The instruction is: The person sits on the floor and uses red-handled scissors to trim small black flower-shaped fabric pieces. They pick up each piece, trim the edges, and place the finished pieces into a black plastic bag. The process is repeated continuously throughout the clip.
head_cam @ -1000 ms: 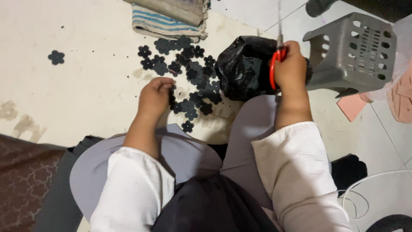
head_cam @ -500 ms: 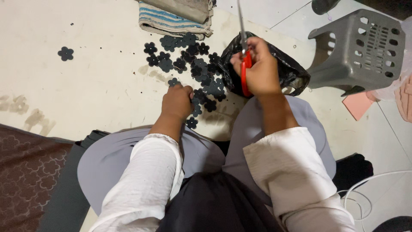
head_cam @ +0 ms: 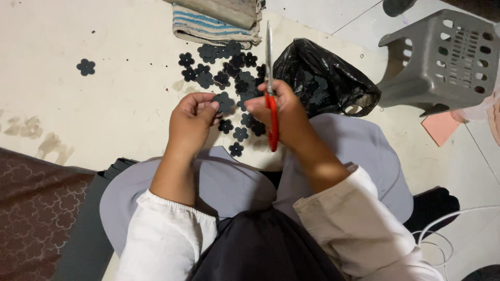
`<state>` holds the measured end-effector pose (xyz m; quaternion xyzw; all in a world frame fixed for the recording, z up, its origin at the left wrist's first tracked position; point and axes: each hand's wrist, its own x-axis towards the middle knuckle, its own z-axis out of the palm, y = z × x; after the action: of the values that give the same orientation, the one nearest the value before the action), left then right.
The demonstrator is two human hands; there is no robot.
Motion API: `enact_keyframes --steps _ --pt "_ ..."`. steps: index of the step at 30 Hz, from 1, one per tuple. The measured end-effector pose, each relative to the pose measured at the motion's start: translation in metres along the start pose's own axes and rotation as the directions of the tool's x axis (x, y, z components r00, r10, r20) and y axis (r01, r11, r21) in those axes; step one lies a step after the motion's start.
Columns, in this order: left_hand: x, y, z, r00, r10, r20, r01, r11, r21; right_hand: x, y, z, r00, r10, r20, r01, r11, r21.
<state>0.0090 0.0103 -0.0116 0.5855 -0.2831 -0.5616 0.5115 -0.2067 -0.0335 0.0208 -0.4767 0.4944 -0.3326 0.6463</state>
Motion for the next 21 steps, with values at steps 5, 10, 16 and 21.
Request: enact_keyframes --steps 5,10,16,21 --pt "0.005 -0.001 0.003 0.998 0.013 0.054 -0.007 0.994 -0.110 0.021 0.023 0.022 0.993 -0.095 0.064 0.090 0.993 0.074" --pt "0.010 -0.004 0.005 0.995 0.006 0.100 0.009 0.989 -0.148 0.029 0.033 0.028 0.974 -0.226 0.023 0.227 0.971 -0.075" --pt "0.014 -0.005 0.005 0.991 -0.130 0.021 0.130 0.991 -0.015 0.034 0.027 0.020 0.998 -0.061 0.028 0.061 0.998 0.013" --pt "0.011 -0.003 0.007 0.997 0.026 0.071 -0.028 0.999 0.033 0.032 0.022 0.020 0.995 -0.074 0.070 0.072 0.997 0.036"
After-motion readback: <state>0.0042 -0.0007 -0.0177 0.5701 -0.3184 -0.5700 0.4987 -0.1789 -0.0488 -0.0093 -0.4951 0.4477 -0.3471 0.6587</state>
